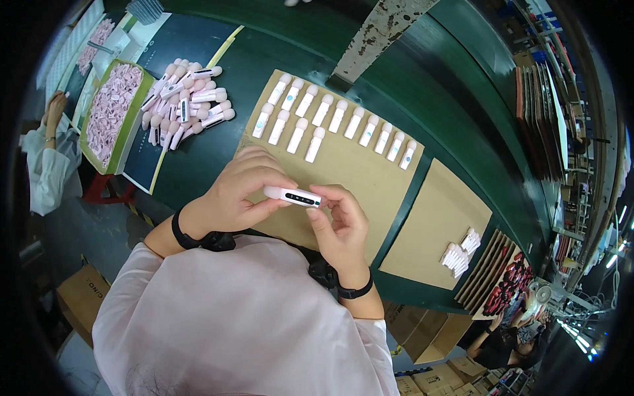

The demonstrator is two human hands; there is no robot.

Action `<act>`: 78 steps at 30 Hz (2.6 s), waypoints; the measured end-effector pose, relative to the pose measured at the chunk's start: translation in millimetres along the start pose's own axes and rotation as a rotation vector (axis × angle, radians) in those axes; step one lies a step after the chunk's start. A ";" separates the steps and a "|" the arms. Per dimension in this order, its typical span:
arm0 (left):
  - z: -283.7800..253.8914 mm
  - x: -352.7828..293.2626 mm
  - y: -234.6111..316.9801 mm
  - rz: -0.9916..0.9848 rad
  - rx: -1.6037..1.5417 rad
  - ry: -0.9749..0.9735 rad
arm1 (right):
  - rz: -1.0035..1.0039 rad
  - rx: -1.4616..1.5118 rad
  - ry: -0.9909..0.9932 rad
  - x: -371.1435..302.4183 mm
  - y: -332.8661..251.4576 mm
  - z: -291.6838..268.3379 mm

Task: The person picks up a pink and white device from a pile, turns it over, and places it onto a cardboard sheet. After filling the sheet with devices, the person picks up a new cardboard sheet and places it on top of the first.

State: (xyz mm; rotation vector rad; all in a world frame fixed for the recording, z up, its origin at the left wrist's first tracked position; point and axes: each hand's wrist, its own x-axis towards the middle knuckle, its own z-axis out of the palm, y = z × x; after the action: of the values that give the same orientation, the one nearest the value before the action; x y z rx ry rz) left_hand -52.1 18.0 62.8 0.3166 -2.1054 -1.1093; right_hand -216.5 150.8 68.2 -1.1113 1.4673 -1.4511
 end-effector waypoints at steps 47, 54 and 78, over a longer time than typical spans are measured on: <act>-153.7 222.4 -305.3 -0.643 1.004 0.079 | 0.127 0.089 0.577 -33.0 10.8 -58.8; -207.9 232.0 -347.2 -0.497 0.732 0.250 | 0.089 0.137 0.568 -42.0 4.4 -65.1; -248.5 173.6 -275.1 -0.733 0.993 -0.311 | 0.310 -0.110 0.557 -28.2 -36.0 -43.5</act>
State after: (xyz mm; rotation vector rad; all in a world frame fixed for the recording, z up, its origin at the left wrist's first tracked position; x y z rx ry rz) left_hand -32.1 -388.7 20.2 1.5529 -2.7826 -0.3500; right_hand -246.6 192.5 104.8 -0.5150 2.0187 -1.5339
